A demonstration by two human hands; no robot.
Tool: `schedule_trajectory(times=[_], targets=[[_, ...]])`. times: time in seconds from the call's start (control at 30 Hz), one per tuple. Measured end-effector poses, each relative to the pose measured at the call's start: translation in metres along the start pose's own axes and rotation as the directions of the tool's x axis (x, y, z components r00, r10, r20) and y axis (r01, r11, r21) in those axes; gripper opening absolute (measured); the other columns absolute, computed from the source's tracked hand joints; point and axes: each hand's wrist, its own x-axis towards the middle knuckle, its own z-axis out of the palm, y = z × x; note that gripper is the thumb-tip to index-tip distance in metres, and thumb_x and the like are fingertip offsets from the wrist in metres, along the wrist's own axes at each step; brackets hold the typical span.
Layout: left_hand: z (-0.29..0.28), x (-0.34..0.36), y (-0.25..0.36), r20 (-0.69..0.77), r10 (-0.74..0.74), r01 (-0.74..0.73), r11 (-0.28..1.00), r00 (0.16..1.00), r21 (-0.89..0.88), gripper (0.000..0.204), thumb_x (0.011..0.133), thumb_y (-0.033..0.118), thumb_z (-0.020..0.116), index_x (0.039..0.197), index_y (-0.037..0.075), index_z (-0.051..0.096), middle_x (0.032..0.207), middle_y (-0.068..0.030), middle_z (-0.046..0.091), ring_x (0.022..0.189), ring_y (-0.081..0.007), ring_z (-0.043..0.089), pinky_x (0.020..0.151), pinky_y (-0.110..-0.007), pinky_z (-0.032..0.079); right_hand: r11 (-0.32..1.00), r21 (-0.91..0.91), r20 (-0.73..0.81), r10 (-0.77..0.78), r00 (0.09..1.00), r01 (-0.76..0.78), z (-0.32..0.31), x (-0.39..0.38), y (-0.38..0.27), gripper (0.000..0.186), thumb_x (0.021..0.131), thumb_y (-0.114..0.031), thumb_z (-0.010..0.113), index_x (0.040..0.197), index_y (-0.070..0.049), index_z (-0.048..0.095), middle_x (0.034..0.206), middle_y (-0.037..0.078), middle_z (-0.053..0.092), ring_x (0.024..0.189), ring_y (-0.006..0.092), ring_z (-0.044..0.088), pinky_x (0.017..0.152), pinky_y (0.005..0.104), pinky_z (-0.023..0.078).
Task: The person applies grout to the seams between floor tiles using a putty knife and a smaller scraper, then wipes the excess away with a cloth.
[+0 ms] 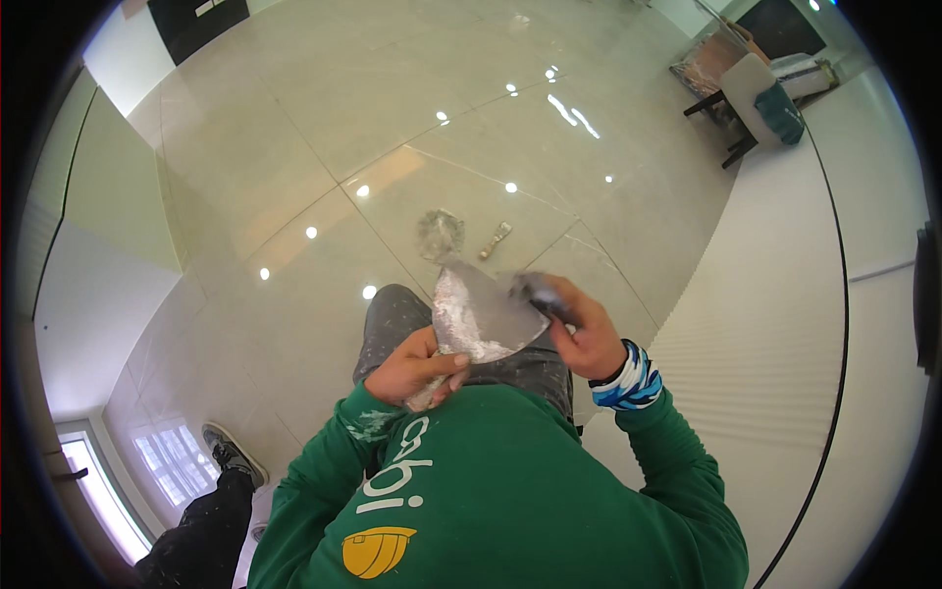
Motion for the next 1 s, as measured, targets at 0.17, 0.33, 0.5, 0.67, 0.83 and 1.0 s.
schedule_trajectory(times=[0.17,0.33,0.5,0.67,0.83,1.0], targets=[[-0.009,0.009,0.008,0.033,-0.036,0.034,0.998,0.999,0.05,0.017,0.096,0.015,0.066,0.096,0.0,0.06,0.072,-0.006,0.061,0.049,-0.0102,0.055,0.045,-0.024,0.044,0.977,-0.213,0.138,0.05,0.989,-0.019,-0.005,0.009,0.029,0.083,0.073,0.02,0.05,0.15,-0.012,0.046,0.142,0.022,0.051,0.126,0.0416,0.055,0.108,0.0408,0.045],[-0.059,0.03,-0.025,-0.229,0.212,-0.208,0.977,0.95,0.041,0.027,0.095,0.014,0.067,0.117,-0.002,0.063,0.094,-0.0125,0.07,0.072,-0.0178,0.065,0.067,-0.031,0.053,0.803,0.454,-0.041,0.451,0.892,-0.385,0.044,0.012,0.095,0.045,0.093,0.001,0.056,0.138,0.0,0.053,0.124,0.015,0.064,0.114,0.0274,0.063,0.101,0.0362,0.048],[-0.102,0.055,-0.039,-0.541,0.208,-0.286,0.956,0.815,-0.063,0.036,0.098,0.016,0.066,0.129,-0.001,0.057,0.12,-0.013,0.068,0.099,-0.0223,0.066,0.09,-0.038,0.053,0.314,0.898,0.062,0.602,0.796,-0.307,0.134,0.068,0.138,0.034,0.101,-0.014,0.058,0.131,0.002,0.057,0.114,0.005,0.067,0.101,0.0144,0.061,0.091,0.0307,0.049],[-0.13,0.066,-0.016,-0.649,0.175,-0.253,0.967,0.74,-0.027,0.039,0.102,0.015,0.059,0.137,0.0,0.051,0.133,-0.0122,0.062,0.119,-0.0233,0.061,0.102,-0.039,0.049,0.408,0.878,0.038,0.46,0.887,-0.249,0.16,0.107,0.155,0.052,0.099,-0.011,0.06,0.148,-0.002,0.043,0.127,0.007,0.059,0.105,0.0145,0.057,0.093,0.031,0.049],[-0.18,0.116,0.034,-0.701,0.38,-0.236,0.925,0.604,0.297,0.032,0.1,0.018,0.065,0.127,0.002,0.06,0.121,-0.0048,0.066,0.102,-0.0111,0.059,0.087,-0.029,0.046,0.916,0.155,0.081,0.362,0.929,-0.371,0.123,0.112,0.254,0.083,0.088,-0.019,0.073,0.158,-0.009,0.029,0.148,0.019,0.044,0.121,0.0306,0.054,0.101,0.0432,0.046],[-0.265,0.1,0.019,-0.721,0.378,-0.139,0.919,0.581,0.37,0.033,0.097,0.019,0.071,0.124,0.002,0.061,0.113,-0.002,0.067,0.093,-0.0092,0.06,0.081,-0.027,0.047,0.544,-0.45,-0.197,0.713,0.673,-0.708,0.24,0.14,0.303,0.075,0.086,-0.035,0.07,0.153,-0.021,0.04,0.151,0.023,0.04,0.13,0.0411,0.046,0.102,0.0538,0.045]])
